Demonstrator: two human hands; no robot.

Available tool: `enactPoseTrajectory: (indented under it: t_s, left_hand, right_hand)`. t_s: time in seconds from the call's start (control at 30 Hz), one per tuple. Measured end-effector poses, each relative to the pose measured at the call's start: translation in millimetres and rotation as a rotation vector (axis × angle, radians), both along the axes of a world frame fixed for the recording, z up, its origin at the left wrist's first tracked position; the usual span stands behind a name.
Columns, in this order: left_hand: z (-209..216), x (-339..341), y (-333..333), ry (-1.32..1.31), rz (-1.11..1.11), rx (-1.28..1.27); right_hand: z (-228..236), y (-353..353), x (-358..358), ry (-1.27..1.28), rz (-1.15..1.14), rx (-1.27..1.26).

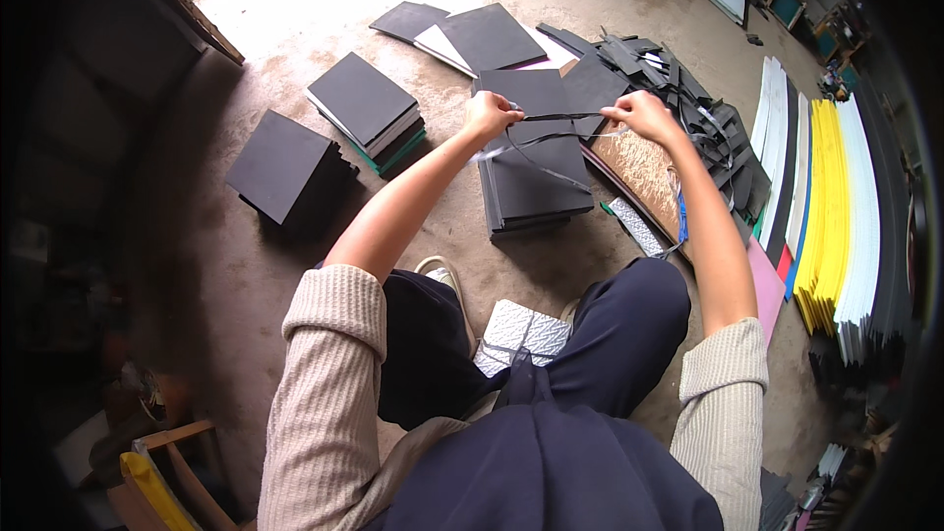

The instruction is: The person stacks black book covers on the floor, then wraps and ties a black strap around the stack to secure it. The person uses scissors to trim the excess strap and places the finished bundle aside.

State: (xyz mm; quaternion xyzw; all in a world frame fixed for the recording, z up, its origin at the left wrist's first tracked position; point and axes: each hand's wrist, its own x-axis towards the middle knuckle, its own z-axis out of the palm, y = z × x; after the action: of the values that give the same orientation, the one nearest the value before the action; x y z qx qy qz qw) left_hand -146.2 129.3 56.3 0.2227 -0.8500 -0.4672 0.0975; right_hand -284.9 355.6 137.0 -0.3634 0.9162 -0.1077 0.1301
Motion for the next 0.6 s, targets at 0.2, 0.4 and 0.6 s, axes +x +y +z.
enactPoseTrajectory:
  t_s: [0.2, 0.4, 0.6]
  left_hand:
    - [4.5, 2.1, -2.1, 0.029, -0.065, 0.078]
    - [8.4, 1.8, 4.3, 0.043, -0.037, 0.16]
    - [9.1, 4.8, 4.8, 0.044, -0.036, 0.096]
  right_hand:
    - [71.6, 91.7, -72.1, -0.068, -0.116, -0.227]
    - [103.6, 134.7, -89.1, 0.095, -0.153, -0.213]
    - [122.5, 158.5, -92.2, 0.324, -0.273, 0.004]
